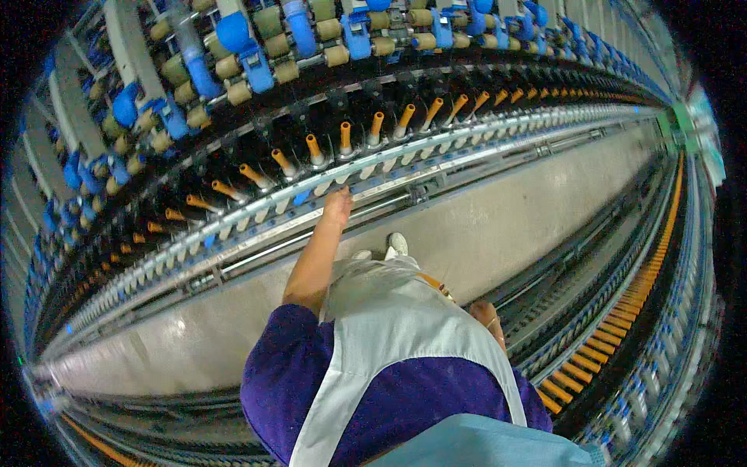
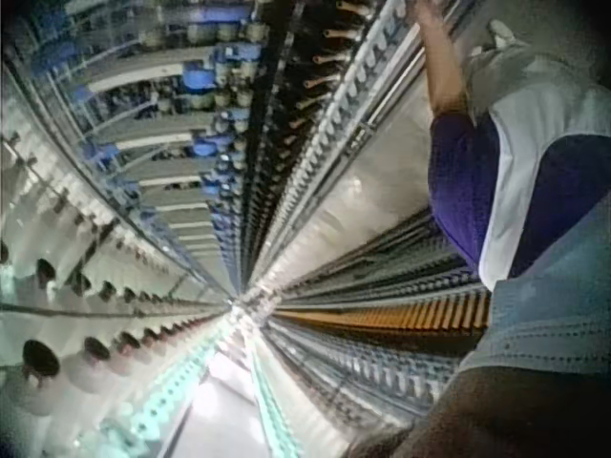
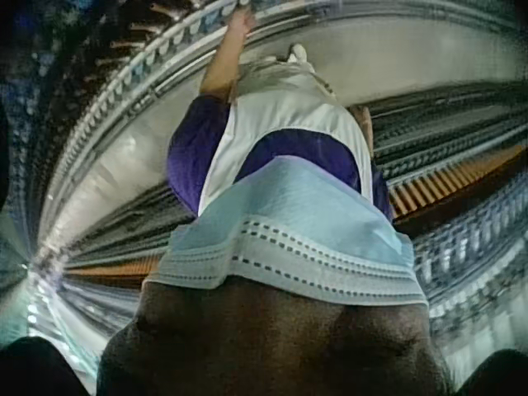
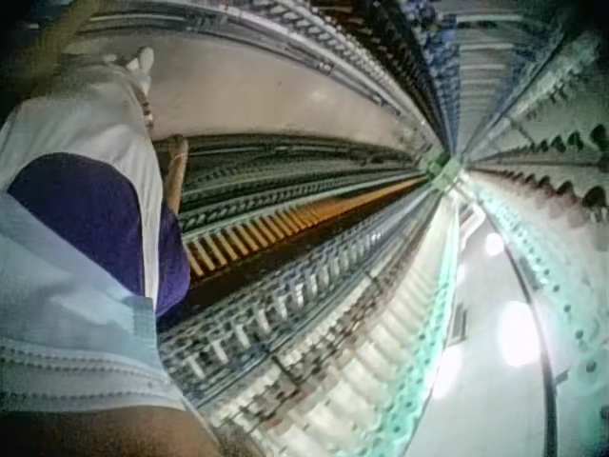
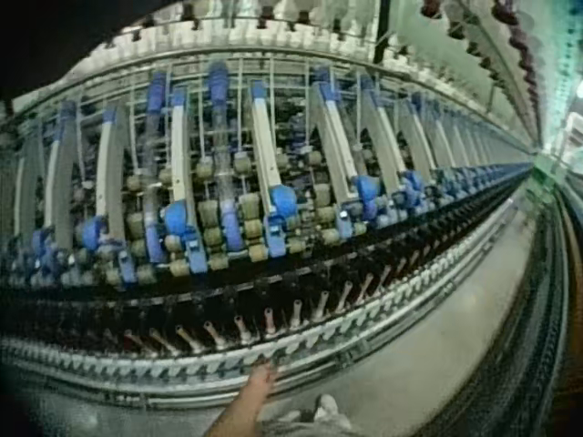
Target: The person walks along a row of spinning machines and repeatedly threads white yarn through guides and onto orange spindles. They use a yellow tool to assist with threading and occasionally adjust the yarn path with both hands. The task continues across multiple machine stations without visible completion.
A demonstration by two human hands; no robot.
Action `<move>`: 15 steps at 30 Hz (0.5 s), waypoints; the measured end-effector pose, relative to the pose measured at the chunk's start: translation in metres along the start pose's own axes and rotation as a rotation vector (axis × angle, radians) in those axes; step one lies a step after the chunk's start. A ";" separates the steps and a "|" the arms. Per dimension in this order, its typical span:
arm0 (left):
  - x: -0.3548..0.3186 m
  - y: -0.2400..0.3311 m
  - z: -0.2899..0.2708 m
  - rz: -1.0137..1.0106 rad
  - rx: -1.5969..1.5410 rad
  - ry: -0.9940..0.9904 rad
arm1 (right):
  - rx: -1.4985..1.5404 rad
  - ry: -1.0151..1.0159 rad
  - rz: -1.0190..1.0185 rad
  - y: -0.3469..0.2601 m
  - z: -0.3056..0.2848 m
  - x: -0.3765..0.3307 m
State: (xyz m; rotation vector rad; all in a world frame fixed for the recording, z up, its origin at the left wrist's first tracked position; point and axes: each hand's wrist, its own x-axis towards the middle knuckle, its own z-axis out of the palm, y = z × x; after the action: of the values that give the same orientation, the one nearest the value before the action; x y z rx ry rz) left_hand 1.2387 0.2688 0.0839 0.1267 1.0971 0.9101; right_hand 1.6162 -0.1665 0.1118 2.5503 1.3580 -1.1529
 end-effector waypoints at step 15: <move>-0.150 0.152 0.208 1.303 0.879 0.287 | 0.066 0.008 -0.891 -0.283 -0.205 0.186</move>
State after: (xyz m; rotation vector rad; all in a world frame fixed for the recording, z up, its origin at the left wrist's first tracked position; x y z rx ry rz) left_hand 1.2981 0.3326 0.3690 1.6210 1.6216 1.5174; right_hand 1.5963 0.2108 0.2291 1.9604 2.6060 -1.2452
